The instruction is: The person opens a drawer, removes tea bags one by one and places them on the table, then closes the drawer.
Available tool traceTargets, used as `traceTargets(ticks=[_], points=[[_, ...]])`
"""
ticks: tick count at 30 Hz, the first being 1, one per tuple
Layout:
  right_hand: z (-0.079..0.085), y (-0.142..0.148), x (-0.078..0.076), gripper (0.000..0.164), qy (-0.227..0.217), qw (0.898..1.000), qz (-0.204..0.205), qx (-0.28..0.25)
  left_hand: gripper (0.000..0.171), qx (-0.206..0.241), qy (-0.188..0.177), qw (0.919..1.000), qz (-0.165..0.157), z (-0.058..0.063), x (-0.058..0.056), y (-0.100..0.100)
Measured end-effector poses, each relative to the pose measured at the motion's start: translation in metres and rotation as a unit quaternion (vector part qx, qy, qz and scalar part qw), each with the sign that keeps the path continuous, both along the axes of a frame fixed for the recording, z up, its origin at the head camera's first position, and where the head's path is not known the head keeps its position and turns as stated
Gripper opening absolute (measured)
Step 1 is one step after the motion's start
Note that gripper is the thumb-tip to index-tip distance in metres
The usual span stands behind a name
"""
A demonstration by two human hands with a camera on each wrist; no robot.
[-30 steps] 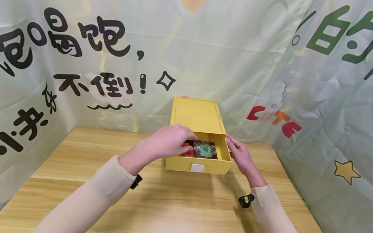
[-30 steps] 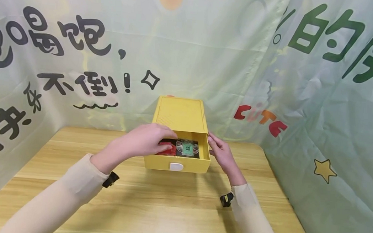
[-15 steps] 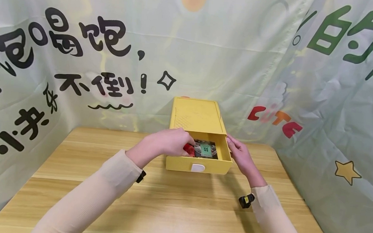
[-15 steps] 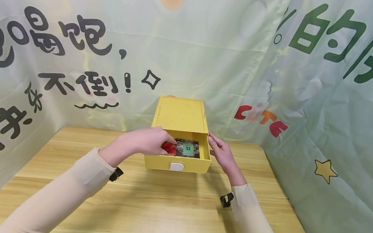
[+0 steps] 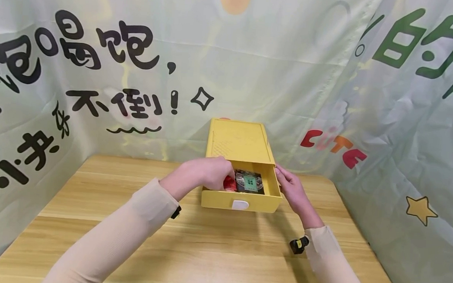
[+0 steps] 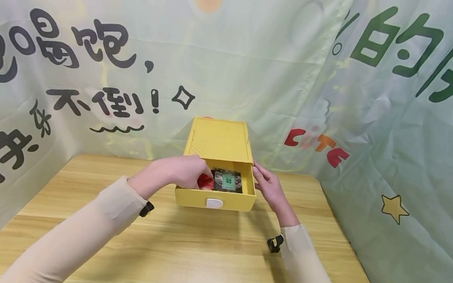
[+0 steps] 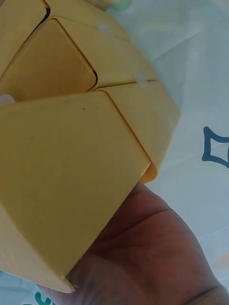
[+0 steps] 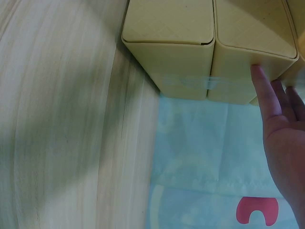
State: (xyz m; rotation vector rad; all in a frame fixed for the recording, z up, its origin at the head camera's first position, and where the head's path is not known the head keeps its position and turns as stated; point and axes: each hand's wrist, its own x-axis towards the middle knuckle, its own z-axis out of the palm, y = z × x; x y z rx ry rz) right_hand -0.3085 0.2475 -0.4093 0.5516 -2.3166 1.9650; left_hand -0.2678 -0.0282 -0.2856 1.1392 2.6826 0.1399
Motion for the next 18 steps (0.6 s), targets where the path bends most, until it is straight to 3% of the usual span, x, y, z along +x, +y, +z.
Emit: traceTargets(ticks=[9, 18], points=[[0.0011, -0.0008, 0.0015, 0.047, 0.006, 1.0, 0.0, 0.009, 0.029, -0.004, 0.005, 0.9998, 0.018, -0.0044, -0.0011, -0.0026], [0.0005, -0.0004, 0.002, 0.048, 0.0, 1.0, -0.004, 0.002, 0.022, 0.002, -0.004, 0.9997, 0.022, -0.0046, -0.0005, -0.0035]])
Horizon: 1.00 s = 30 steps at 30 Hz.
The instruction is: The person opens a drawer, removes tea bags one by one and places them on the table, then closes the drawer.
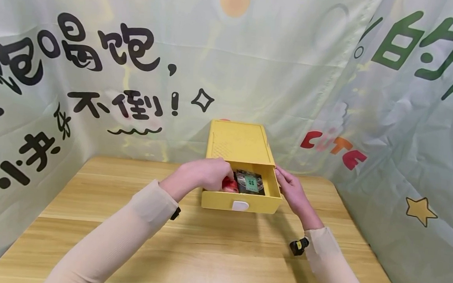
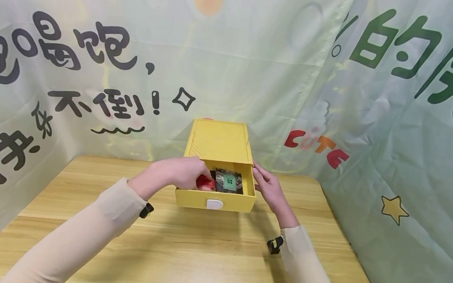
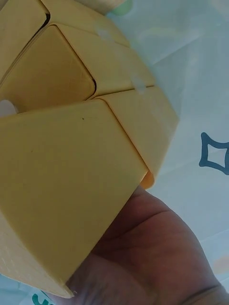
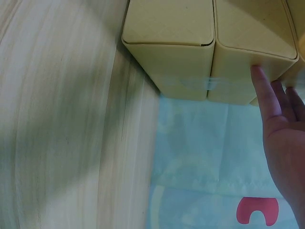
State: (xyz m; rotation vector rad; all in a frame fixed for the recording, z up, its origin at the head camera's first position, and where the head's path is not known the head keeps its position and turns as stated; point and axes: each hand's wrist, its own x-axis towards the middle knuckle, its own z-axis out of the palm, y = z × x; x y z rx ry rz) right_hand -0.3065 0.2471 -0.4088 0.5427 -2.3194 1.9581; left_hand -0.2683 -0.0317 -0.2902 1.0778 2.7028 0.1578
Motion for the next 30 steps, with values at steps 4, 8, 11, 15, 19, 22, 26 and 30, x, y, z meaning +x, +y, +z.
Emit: traceTargets(ticks=[4, 8, 11, 15, 19, 22, 26, 30], points=[[0.0, 0.0, 0.0, 0.047, 0.006, 1.0, -0.001, 0.01, 0.02, 0.008, 0.004, 0.9999, -0.008, 0.0, -0.001, -0.001], [0.001, -0.001, 0.0, 0.048, 0.006, 1.0, -0.001, 0.009, 0.021, 0.022, 0.005, 0.9997, -0.009, 0.001, -0.001, -0.004], [0.001, -0.001, -0.001, 0.048, 0.003, 1.0, 0.0, 0.004, 0.027, 0.035, 0.013, 0.9993, -0.007, 0.002, -0.001, -0.005], [0.001, 0.0, -0.002, 0.048, 0.005, 1.0, 0.002, 0.002, 0.034, 0.044, 0.052, 0.9975, -0.017, 0.003, 0.0, -0.005], [0.001, 0.0, -0.002, 0.048, 0.008, 1.0, 0.006, 0.001, 0.03, 0.045, 0.113, 0.992, -0.035, 0.004, 0.0, -0.005], [0.0, 0.0, -0.003, 0.048, 0.008, 1.0, 0.006, -0.001, 0.025, 0.046, 0.151, 0.9867, -0.041, 0.003, 0.0, -0.005], [-0.002, 0.0, -0.004, 0.048, 0.005, 1.0, 0.006, -0.003, 0.021, 0.056, 0.185, 0.9798, -0.051, 0.005, 0.002, -0.008], [-0.002, 0.001, -0.004, 0.05, 0.002, 1.0, 0.003, 0.002, 0.018, 0.075, 0.22, 0.9697, -0.075, 0.008, 0.004, -0.013]])
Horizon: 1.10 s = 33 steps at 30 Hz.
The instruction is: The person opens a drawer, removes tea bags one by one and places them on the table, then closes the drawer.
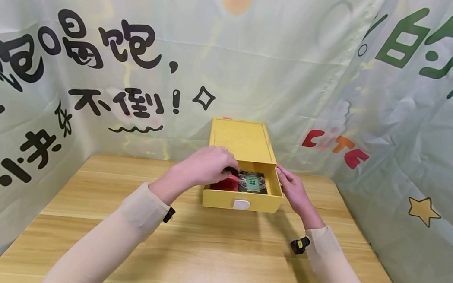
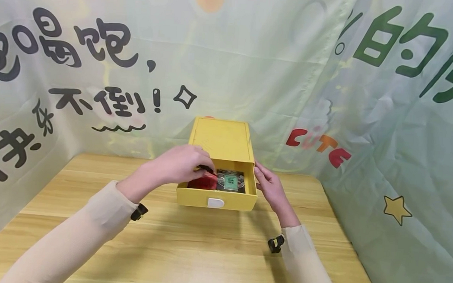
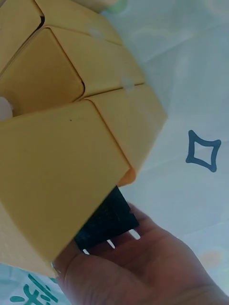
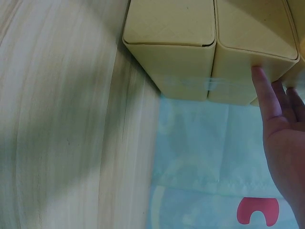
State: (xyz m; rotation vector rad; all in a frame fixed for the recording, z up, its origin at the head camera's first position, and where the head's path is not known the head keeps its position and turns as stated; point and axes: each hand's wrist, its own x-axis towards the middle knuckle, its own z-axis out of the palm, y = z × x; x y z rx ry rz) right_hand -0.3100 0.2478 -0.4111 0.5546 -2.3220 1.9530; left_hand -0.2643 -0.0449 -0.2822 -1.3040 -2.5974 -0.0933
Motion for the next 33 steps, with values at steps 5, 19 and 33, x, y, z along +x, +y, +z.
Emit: traceTargets(ticks=[5, 19, 33], points=[[0.0, 0.0, 0.001, 0.051, -0.005, 1.0, -0.007, 0.001, 0.016, 0.054, 0.018, 0.998, -0.026, 0.006, 0.004, -0.009], [0.001, -0.001, 0.002, 0.05, -0.009, 1.0, -0.016, 0.008, 0.025, 0.196, 0.073, 0.9772, -0.036, 0.021, 0.027, -0.053], [0.002, -0.002, 0.004, 0.053, -0.007, 1.0, -0.021, 0.021, 0.031, 0.273, 0.125, 0.9536, -0.023, 0.007, 0.035, -0.097]])
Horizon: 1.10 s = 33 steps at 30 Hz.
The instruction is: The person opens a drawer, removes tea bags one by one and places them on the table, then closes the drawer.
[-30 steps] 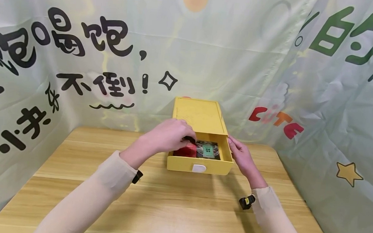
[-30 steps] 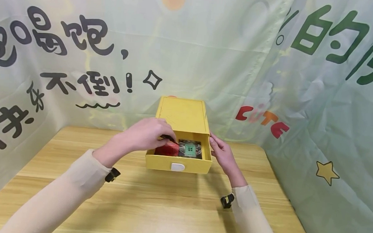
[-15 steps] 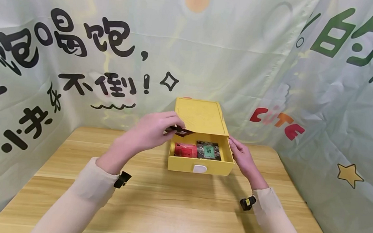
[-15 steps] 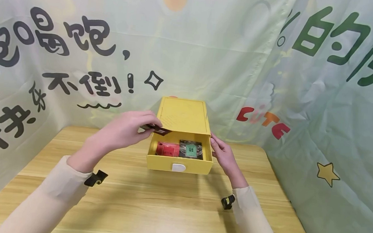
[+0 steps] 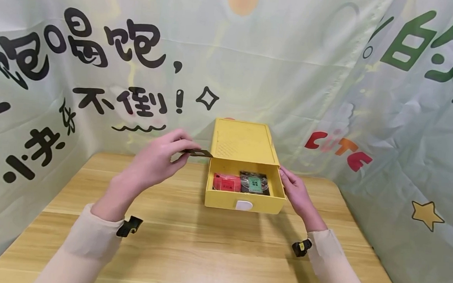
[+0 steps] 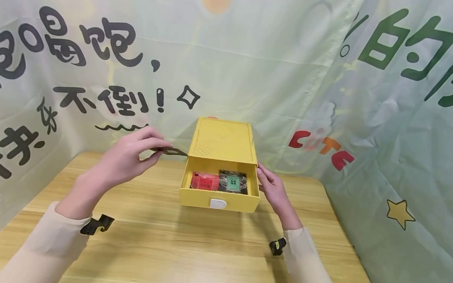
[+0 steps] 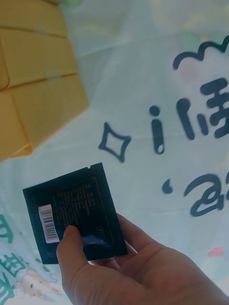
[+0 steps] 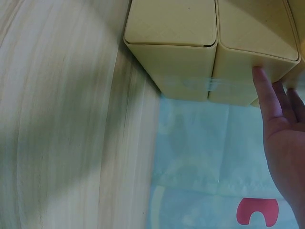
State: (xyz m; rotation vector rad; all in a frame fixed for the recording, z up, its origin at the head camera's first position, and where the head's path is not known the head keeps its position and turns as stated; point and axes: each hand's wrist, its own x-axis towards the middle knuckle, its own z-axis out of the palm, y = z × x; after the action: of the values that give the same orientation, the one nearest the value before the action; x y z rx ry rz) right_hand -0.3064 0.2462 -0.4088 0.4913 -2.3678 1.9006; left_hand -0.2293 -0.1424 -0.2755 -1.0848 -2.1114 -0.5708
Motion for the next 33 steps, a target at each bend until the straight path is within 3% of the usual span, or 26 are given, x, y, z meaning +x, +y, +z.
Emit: traceTargets(ticks=[9, 17, 33], points=[[0.0, -0.001, 0.0, 0.052, 0.004, 1.0, 0.006, -0.002, 0.034, 0.031, -0.003, 0.9995, -0.006, -0.019, -0.006, -0.026], [0.0, -0.001, 0.001, 0.052, 0.008, 1.0, 0.006, 0.0, 0.033, 0.032, -0.042, 0.9985, 0.011, -0.037, -0.01, -0.042], [-0.001, 0.0, 0.001, 0.05, 0.01, 1.0, 0.007, 0.004, 0.024, 0.025, -0.064, 0.9932, 0.094, -0.071, -0.02, -0.067]])
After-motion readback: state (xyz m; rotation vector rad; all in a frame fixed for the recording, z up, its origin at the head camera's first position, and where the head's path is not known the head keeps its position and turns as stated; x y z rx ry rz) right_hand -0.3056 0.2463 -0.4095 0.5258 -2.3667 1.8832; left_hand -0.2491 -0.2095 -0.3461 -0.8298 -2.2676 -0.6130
